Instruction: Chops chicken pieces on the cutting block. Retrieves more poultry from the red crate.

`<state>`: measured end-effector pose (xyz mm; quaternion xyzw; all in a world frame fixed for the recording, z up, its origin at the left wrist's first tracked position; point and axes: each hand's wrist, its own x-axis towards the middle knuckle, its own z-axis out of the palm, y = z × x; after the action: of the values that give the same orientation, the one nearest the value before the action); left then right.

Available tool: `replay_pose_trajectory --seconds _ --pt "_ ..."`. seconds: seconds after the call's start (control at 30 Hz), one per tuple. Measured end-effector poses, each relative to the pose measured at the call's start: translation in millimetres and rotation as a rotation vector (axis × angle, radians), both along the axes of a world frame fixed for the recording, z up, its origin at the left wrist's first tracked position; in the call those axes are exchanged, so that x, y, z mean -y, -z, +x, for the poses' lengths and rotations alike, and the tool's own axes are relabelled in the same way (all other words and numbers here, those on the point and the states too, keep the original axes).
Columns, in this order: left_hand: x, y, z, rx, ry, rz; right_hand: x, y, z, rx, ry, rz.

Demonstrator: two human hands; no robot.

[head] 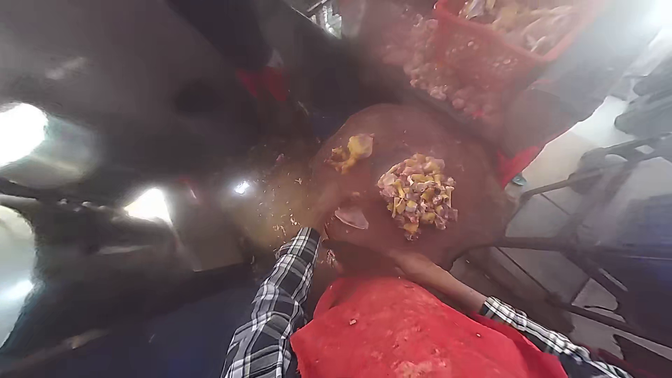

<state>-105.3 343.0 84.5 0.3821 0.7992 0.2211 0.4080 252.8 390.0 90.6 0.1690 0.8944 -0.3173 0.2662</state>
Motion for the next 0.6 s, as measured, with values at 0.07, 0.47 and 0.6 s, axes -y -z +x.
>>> replay_pose_trajectory --seconds 0.07,0.47,0.6 --pt "-15 16 2 -0.107 0.176 -0.007 0 8 7 -0.062 -0.049 0.032" --pt "55 -78 48 -0.273 -0.080 0.156 -4 -8 9 0.014 0.517 -0.569" --pt "118 -9 74 -0.468 -0.075 0.272 -12 -2 13 -0.036 0.814 -0.555"
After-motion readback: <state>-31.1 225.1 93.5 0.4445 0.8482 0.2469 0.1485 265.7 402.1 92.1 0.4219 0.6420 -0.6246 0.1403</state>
